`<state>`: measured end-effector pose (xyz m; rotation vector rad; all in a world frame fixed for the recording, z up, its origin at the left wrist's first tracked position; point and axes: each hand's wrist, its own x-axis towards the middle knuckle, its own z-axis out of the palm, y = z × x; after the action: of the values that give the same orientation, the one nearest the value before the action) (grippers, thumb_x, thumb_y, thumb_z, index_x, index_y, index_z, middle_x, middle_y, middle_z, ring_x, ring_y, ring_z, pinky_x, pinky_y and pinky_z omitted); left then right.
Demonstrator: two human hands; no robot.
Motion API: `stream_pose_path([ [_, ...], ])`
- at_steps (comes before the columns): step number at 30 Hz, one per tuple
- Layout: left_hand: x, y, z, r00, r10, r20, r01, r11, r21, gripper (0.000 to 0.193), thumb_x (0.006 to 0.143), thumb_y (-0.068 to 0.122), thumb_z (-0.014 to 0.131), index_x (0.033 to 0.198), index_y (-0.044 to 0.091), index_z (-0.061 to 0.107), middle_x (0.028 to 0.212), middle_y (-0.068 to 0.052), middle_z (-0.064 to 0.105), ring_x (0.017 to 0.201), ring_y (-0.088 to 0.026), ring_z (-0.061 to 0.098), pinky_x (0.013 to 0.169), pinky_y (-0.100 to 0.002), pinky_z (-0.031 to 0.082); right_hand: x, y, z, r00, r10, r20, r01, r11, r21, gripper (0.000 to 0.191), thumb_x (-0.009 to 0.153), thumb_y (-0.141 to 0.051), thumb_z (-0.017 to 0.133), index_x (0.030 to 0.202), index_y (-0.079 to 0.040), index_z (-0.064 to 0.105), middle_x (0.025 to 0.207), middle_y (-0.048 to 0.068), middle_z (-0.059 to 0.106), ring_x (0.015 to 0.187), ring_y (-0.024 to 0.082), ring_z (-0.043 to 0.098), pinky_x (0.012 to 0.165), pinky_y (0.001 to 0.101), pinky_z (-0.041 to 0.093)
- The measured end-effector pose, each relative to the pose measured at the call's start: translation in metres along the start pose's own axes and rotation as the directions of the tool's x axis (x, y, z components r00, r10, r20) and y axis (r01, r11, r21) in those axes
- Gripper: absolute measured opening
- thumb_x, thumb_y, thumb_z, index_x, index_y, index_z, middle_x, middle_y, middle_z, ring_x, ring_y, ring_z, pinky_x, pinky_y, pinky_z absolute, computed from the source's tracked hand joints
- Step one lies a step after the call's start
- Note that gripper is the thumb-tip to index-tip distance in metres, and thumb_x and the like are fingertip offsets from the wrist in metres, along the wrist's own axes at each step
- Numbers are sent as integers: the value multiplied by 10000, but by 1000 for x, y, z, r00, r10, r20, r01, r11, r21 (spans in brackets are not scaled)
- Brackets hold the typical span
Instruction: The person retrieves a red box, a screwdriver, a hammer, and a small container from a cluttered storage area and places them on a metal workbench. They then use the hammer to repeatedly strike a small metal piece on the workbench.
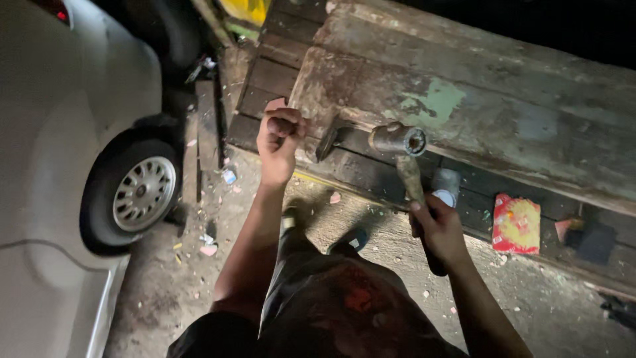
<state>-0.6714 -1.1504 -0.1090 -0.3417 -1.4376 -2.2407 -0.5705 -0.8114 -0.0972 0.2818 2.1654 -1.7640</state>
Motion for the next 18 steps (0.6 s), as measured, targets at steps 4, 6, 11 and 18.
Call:
stream_pose_path([
  [4, -13, 11, -3, 997, -68, -32, 72, 990, 118, 245, 960, -161, 623, 1102, 15, 530, 1124, -107, 650, 1075, -199, 676, 977, -332, 541, 10, -2, -4, 999, 32, 16, -33, 998, 46, 251, 1019, -233, 604, 934, 1, 637, 701, 34, 582, 569, 126, 538, 512, 313, 448],
  [6, -16, 15, -5, 998, -56, -25, 59, 991, 121, 239, 971, -121, 648, 1109, 23, 515, 1152, -119, 676, 1105, -198, 680, 981, -325, 540, 12, -4, -3, 999, -21, 24, 21, 1000, 13, 312, 1040, -244, 617, 895, 33, 623, 712, 53, 595, 579, 135, 553, 519, 316, 459],
  [11, -18, 13, -3, 991, -131, -33, 134, 985, 110, 216, 984, -87, 662, 1119, 19, 530, 1076, -104, 718, 958, -137, 678, 854, -282, 563, 7, -7, 2, 999, 41, -22, -41, 999, 13, 267, 1022, -250, 601, 983, 6, 667, 735, 51, 617, 593, 119, 553, 529, 305, 455],
  [18, -23, -31, 2, 992, -87, 96, 62, 970, 236, 254, 941, -26, 774, 1127, 29, 609, 969, 3, 650, 741, -24, 450, 661, -189, 410, -6, -1, 4, 992, 70, -108, -71, 997, -3, 274, 1037, -244, 596, 965, 5, 684, 698, 69, 590, 574, 134, 498, 528, 314, 425],
])
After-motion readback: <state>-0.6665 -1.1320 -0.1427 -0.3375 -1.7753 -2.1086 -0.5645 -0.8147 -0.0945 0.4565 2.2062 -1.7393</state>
